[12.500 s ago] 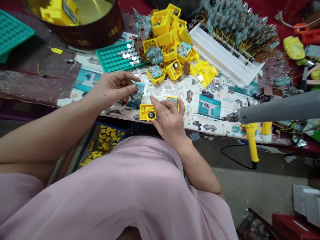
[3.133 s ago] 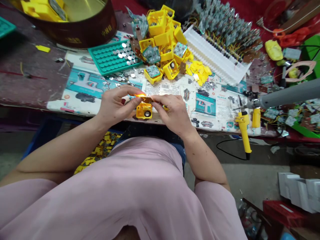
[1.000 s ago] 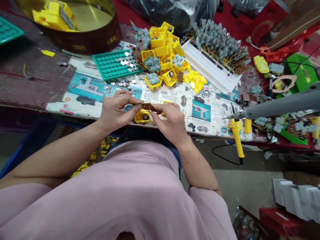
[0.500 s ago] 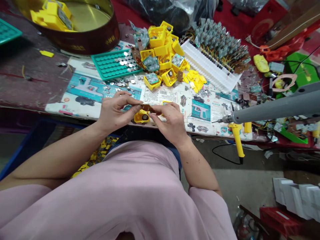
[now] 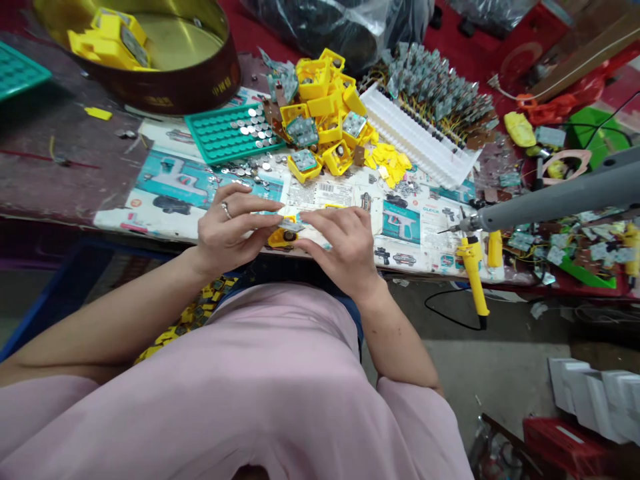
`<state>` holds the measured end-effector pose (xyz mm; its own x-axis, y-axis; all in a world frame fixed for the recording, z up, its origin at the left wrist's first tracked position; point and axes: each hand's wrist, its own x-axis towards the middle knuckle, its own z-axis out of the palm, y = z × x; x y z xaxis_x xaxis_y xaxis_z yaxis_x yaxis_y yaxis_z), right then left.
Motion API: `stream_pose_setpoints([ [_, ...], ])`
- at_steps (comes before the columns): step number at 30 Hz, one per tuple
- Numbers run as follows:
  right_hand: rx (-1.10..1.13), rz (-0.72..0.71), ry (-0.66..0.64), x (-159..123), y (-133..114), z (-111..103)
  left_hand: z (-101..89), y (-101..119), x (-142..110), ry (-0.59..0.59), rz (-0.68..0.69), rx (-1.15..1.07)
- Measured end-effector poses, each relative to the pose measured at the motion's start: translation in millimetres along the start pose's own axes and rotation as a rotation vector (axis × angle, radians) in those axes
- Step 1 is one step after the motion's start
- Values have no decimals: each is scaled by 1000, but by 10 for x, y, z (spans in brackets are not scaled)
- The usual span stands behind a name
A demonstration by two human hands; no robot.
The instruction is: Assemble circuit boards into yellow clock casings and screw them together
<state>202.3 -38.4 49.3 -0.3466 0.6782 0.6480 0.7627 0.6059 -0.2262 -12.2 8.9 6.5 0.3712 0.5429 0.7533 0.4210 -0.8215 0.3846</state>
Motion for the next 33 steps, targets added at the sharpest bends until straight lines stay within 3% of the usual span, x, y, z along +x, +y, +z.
stream_pose_setpoints([
  [5,-106,-191,75,-66,-9,30,-7,28,-91,15,64,40],
  [8,-118,-250,97,-152,54,42,-51,112,-133,-124,-39,28],
  [12,-61,-254,103,-273,136,40,-93,159,-165,-328,-79,45],
  [17,77,-184,20,-389,194,8,-108,73,-132,-393,-89,9],
  [23,100,-250,-24,-455,230,-52,-153,85,-124,-383,-57,102],
  [33,145,-286,-79,-482,237,-109,-105,107,-248,-233,105,225],
])
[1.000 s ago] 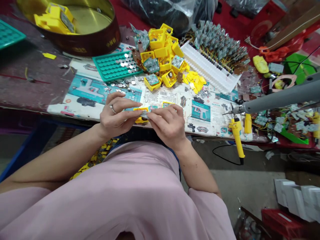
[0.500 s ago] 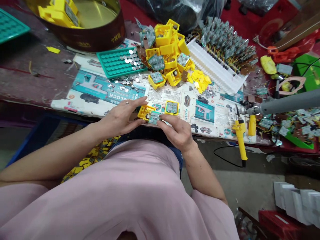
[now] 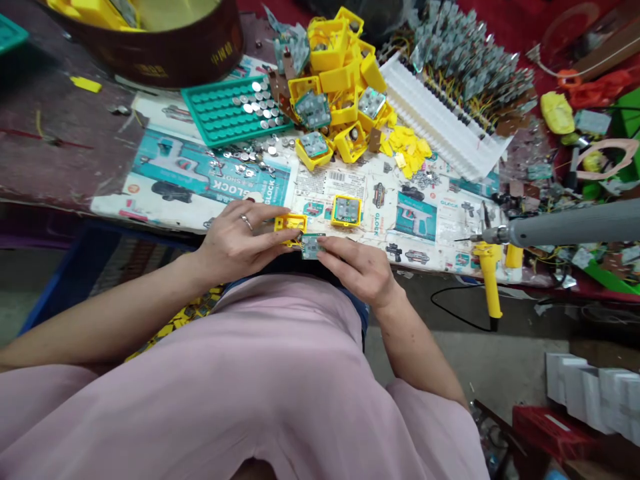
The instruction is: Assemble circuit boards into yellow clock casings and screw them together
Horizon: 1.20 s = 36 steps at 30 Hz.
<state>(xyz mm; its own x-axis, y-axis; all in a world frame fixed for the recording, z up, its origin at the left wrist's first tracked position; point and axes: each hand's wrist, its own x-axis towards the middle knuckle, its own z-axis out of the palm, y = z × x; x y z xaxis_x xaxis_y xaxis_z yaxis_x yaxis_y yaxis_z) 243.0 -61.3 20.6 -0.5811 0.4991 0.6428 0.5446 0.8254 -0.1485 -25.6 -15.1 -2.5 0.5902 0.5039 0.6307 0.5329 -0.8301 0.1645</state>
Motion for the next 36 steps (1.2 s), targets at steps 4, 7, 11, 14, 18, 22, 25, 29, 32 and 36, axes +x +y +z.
stream_pose_setpoints([
  [4,6,58,3,13,-6,46,5,29,-10,-3,-11,26],
  [7,8,66,22,36,-19,75,14,51,-2,10,5,63],
  [11,-22,86,34,77,-38,97,40,55,-4,112,66,30],
  [14,-43,69,45,88,-44,114,50,39,-25,98,71,-80],
  [18,-52,80,85,77,-40,126,43,13,-41,7,54,-184],
  [22,-80,152,63,81,-41,103,29,7,-53,-19,54,-124],
  [25,-133,136,-12,96,-56,78,33,13,-84,1,63,-69],
  [29,-254,104,-57,117,-121,54,56,19,-125,80,91,-96],
  [32,-294,120,-60,117,-204,46,63,24,-135,60,52,-145],
  [36,-240,111,-58,88,-306,60,60,32,-133,-4,7,-101],
])
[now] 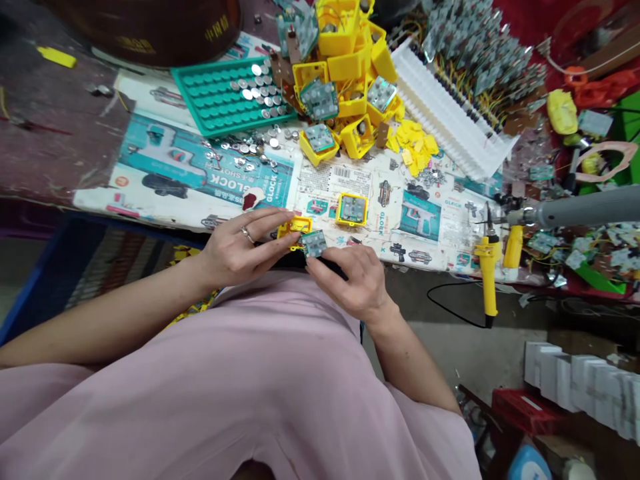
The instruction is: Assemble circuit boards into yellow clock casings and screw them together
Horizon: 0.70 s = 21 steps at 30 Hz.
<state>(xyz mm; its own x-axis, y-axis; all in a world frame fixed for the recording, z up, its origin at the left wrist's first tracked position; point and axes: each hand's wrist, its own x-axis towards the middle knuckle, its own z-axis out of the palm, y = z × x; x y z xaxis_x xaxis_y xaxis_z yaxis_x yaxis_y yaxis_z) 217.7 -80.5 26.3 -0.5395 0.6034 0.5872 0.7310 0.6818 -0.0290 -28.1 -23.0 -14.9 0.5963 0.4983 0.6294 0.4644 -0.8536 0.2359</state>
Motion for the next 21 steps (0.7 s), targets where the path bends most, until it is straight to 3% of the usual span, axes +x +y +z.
stream_pose_setpoints([
  [8,76,-30,56,-30,4,56,21,-8,9,86,66,-12],
  [13,-1,34,68,6,2,73,44,-2,16,132,63,5],
  [21,48,-48,109,75,85,155,47,14,30,148,57,10],
])
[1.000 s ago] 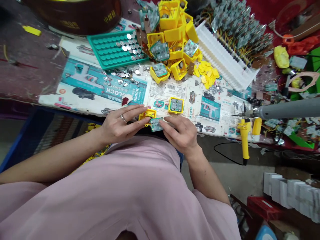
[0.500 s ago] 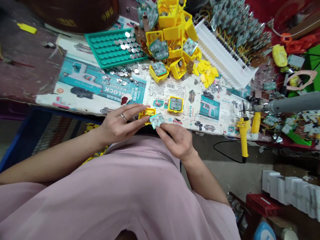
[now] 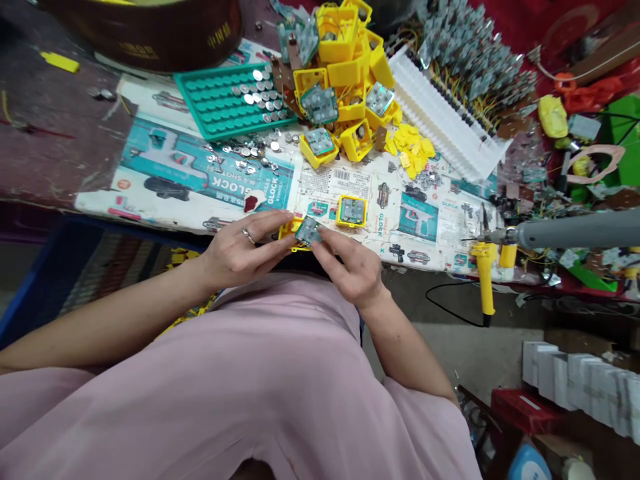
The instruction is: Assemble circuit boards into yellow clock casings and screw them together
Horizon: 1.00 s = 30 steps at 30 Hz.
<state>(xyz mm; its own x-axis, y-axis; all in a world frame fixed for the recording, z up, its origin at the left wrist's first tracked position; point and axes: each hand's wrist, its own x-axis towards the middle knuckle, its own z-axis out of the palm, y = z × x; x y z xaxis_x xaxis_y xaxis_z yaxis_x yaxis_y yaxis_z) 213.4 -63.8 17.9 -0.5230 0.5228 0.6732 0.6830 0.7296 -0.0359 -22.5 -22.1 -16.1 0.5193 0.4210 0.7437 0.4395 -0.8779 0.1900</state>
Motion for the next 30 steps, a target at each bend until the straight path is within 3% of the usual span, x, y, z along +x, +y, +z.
stream_pose_setpoints([
  [5,118,53,-54,71,77,71,-15,8,6,-19,-18,-4],
  [13,87,46,-95,88,79,68,-8,-24,-10,-12,24,22],
  [17,150,60,-132,141,54,63,16,-37,-33,47,38,-27],
  [23,243,178,-106,196,-13,86,17,-68,-44,99,74,-34],
  [30,248,192,-121,175,3,82,-30,-101,-46,81,77,-67],
])
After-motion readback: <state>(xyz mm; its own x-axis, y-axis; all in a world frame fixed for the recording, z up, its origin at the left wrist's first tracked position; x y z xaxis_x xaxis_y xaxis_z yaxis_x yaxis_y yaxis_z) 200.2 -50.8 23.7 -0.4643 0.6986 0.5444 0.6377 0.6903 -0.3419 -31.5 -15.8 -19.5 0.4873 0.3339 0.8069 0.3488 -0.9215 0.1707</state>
